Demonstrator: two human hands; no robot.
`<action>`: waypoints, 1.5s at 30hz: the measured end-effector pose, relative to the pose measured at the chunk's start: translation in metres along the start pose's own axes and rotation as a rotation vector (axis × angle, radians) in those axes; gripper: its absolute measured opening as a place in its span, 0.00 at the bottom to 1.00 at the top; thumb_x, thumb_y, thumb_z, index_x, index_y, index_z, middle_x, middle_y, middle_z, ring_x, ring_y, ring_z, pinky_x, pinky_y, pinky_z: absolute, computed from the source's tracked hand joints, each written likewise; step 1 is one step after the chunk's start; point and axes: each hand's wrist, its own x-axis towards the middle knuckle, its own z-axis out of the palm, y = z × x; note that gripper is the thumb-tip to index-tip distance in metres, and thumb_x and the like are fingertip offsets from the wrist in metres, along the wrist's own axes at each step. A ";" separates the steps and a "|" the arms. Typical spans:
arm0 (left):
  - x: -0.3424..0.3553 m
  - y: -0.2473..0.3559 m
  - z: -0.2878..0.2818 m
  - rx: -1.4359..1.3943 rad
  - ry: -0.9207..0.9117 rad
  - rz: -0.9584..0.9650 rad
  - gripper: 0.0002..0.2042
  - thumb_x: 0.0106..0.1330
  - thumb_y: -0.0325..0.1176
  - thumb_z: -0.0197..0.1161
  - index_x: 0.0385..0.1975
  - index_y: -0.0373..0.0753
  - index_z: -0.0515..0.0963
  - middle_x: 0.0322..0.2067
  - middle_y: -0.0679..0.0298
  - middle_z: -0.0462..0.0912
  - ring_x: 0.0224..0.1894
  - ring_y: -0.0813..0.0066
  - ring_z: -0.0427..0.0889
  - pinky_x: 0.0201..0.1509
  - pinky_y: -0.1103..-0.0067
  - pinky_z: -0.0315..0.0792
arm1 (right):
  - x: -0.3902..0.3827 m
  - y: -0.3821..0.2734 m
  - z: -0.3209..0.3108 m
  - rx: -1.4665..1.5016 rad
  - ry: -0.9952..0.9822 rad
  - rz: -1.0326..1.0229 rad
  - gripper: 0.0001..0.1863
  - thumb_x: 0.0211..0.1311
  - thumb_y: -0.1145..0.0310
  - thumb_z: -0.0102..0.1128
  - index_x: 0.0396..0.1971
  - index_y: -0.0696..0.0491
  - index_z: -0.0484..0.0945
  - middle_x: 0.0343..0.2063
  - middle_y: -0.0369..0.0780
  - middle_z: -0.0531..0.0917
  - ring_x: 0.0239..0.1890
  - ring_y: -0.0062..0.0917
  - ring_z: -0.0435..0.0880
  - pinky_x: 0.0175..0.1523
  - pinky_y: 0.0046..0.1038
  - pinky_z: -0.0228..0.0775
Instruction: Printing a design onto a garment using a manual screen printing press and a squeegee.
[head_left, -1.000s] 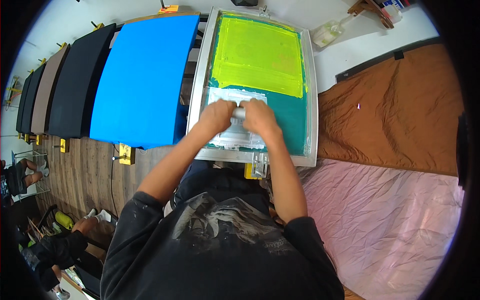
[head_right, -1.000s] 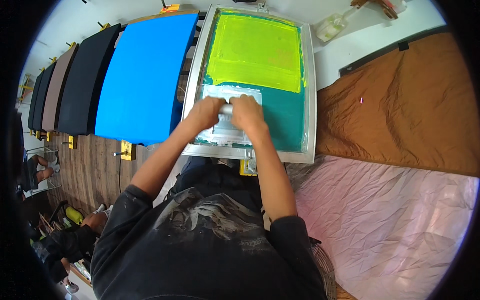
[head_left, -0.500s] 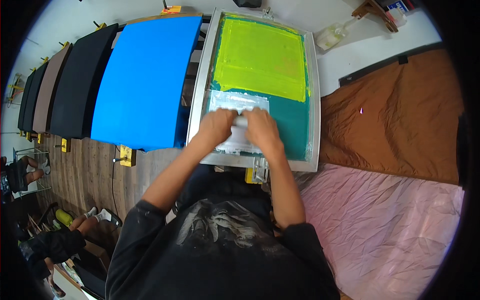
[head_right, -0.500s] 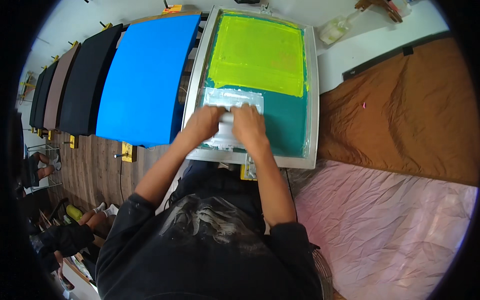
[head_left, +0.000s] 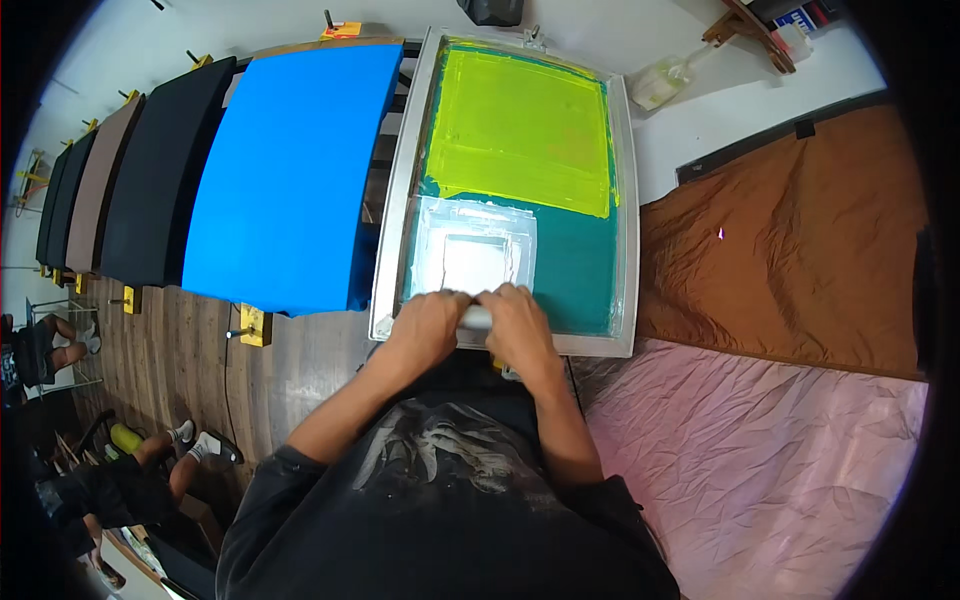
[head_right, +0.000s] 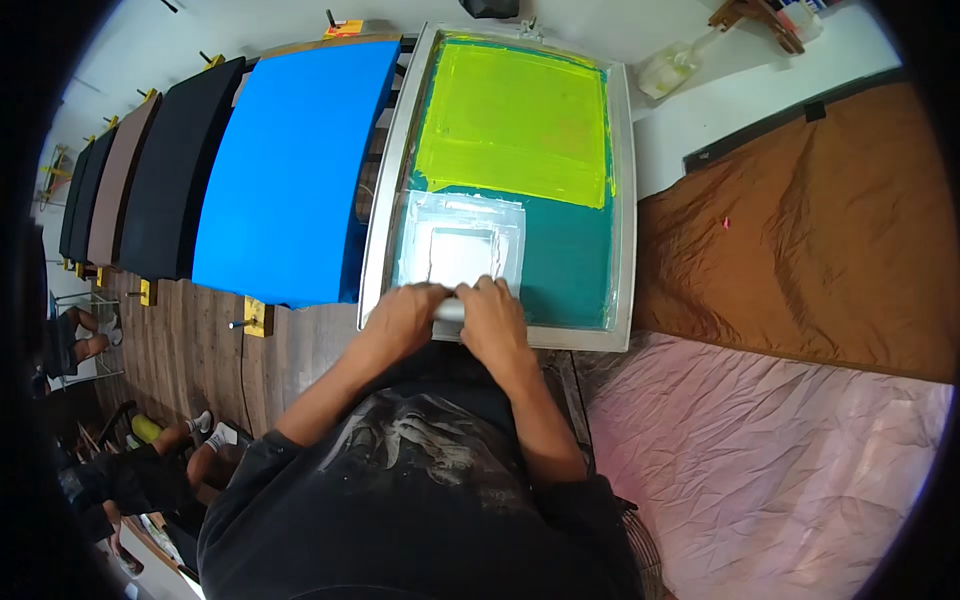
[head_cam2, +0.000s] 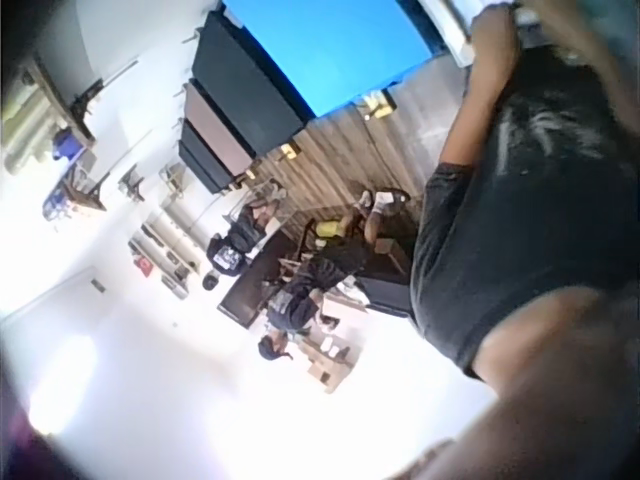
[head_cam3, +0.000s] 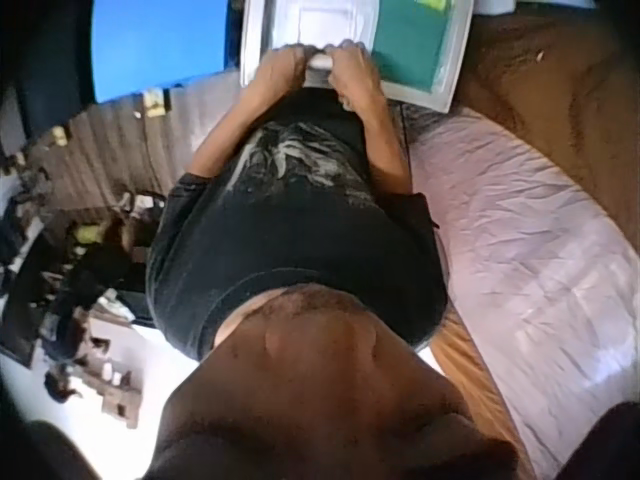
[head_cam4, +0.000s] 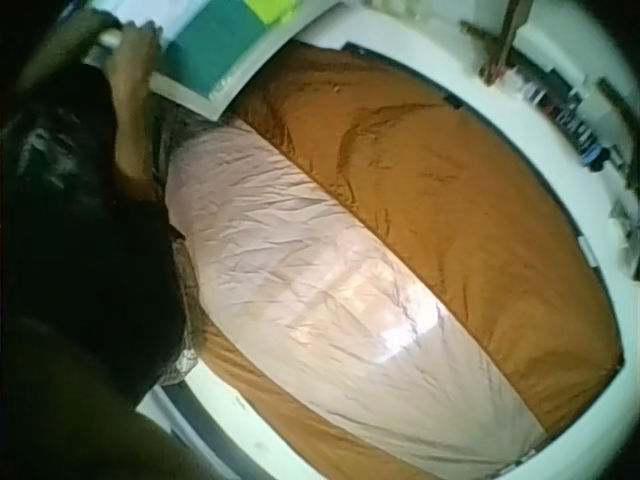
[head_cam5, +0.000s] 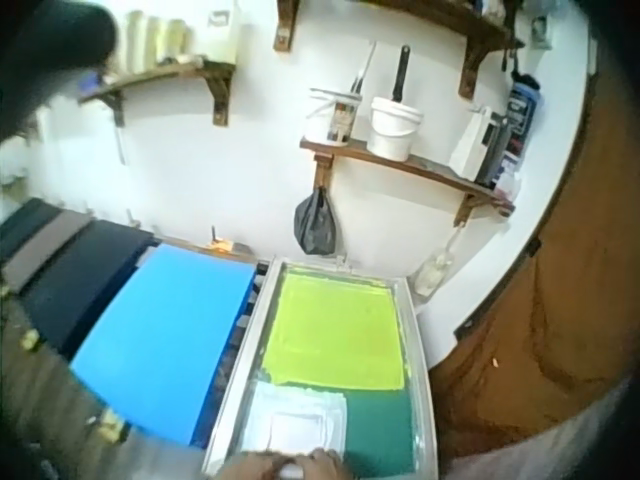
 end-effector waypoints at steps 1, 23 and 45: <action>0.011 0.001 -0.010 0.034 -0.004 0.017 0.15 0.50 0.18 0.55 0.38 0.34 0.80 0.30 0.47 0.82 0.35 0.48 0.82 0.41 0.62 0.76 | 0.012 0.002 -0.005 -0.014 0.009 0.017 0.14 0.49 0.80 0.54 0.37 0.55 0.81 0.35 0.50 0.79 0.43 0.46 0.78 0.46 0.43 0.74; 0.045 -0.018 -0.017 0.071 0.199 0.126 0.12 0.49 0.16 0.55 0.33 0.35 0.77 0.30 0.51 0.82 0.34 0.50 0.82 0.38 0.64 0.76 | 0.048 0.009 -0.022 -0.106 0.079 -0.048 0.15 0.52 0.80 0.53 0.41 0.53 0.78 0.39 0.48 0.77 0.45 0.45 0.76 0.45 0.43 0.74; 0.035 -0.015 -0.014 0.049 0.218 0.146 0.19 0.51 0.16 0.52 0.45 0.31 0.76 0.44 0.47 0.80 0.45 0.49 0.80 0.51 0.64 0.72 | 0.038 0.003 -0.010 -0.120 0.122 -0.034 0.19 0.49 0.81 0.55 0.44 0.54 0.75 0.41 0.46 0.75 0.47 0.43 0.74 0.46 0.41 0.71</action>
